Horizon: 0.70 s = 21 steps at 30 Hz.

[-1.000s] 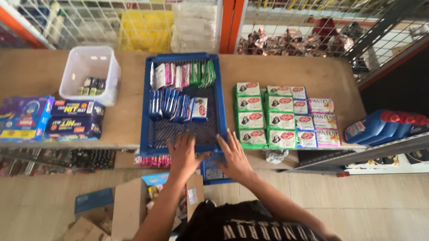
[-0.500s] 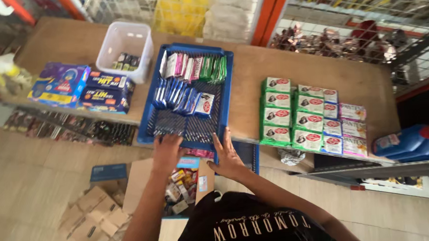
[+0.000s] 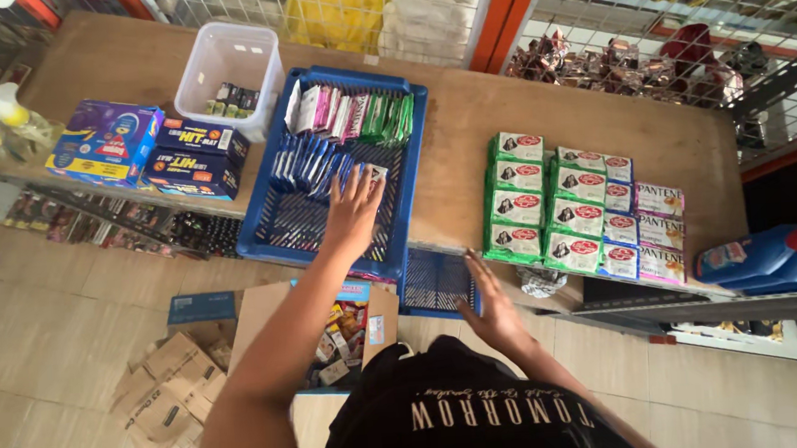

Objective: The person arranges small boxes of shampoo and other items on a wooden table in a store. They pick up items from a blue basket and a cardboard box, then place them in neat rows on the table. The person also moves the blue basket to a different location.

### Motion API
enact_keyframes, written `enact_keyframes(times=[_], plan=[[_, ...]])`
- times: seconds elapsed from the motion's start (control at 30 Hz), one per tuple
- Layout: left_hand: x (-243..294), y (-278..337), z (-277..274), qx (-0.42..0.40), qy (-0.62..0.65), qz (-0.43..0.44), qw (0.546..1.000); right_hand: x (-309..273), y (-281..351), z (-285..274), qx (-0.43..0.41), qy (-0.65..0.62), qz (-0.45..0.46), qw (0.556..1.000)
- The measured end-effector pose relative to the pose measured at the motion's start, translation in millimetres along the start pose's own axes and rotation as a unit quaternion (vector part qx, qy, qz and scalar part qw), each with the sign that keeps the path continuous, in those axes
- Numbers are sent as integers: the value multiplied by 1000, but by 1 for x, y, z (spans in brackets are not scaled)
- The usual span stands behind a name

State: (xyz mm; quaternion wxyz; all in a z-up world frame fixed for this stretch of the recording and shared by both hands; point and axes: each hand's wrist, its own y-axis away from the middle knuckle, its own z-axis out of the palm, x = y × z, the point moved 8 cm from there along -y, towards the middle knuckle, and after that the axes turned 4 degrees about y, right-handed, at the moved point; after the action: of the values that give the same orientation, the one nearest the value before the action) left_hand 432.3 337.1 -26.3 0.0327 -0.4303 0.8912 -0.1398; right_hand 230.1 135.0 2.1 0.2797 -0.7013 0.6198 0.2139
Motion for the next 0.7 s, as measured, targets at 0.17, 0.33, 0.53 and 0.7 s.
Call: enact_keyframes(times=[0.17,0.33,0.53,0.7], plan=[[-24,-46,94,-192,-174,-57,964,2,31,-33,85,3,15,996],[-18,-54,113,-93,-227,-35,969,2,53,-48,132,-5,15,991],[-24,-61,48,-75,-25,-68,995,5,64,-55,149,-76,4,986],[-11,-35,-42,60,151,-138,977,2,58,-56,135,-112,-13,984]])
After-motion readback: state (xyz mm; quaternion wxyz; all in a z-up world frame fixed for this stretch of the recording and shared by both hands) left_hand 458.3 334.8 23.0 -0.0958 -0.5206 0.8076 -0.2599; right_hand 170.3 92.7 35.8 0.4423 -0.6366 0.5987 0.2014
